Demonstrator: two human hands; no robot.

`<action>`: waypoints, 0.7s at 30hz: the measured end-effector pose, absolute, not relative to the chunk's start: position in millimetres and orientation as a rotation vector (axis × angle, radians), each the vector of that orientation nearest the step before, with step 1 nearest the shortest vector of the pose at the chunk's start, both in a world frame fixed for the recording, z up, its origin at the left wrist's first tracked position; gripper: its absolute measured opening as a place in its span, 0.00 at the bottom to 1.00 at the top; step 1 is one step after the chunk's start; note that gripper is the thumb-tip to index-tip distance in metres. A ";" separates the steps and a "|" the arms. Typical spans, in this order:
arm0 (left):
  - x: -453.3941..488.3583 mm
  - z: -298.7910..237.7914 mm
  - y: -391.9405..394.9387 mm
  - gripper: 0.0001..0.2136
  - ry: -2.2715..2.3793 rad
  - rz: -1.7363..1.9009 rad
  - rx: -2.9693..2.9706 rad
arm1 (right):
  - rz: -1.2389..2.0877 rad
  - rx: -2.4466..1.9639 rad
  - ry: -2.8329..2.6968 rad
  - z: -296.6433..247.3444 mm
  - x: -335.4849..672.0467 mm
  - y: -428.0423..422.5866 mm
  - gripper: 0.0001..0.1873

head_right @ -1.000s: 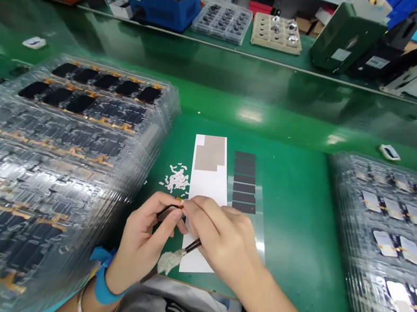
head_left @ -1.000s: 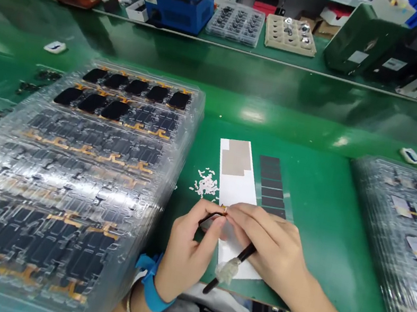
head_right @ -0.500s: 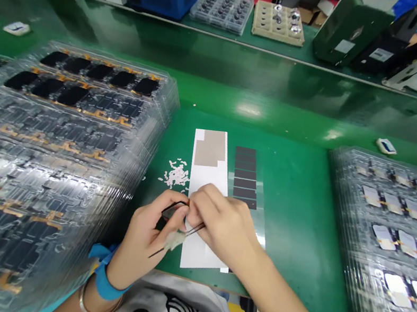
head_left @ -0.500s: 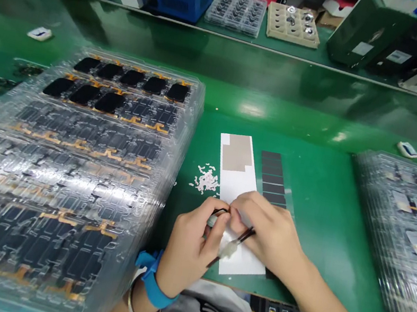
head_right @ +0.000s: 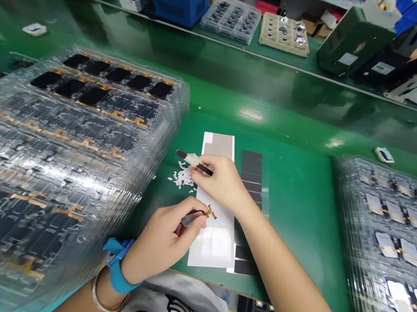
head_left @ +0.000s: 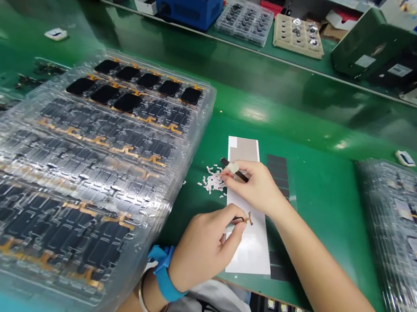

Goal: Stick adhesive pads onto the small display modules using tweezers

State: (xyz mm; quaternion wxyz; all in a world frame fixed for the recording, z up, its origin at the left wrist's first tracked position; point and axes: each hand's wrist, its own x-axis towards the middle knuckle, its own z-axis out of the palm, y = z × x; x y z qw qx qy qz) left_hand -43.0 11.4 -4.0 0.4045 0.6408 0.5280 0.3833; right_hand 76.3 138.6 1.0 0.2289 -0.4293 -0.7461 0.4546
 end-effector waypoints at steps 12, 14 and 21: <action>-42.5 -6.3 10.5 0.02 1.339 1.091 1.503 | 1.152 -1.203 -1.972 7.8 89.0 132.5 0.12; -42.8 -6.6 9.6 0.03 1.336 1.090 1.481 | 1.154 -1.219 -1.911 7.8 90.3 130.7 0.13; -41.4 -8.5 3.8 0.02 1.171 1.305 1.194 | 1.447 -1.109 -1.770 19.5 104.7 111.3 0.10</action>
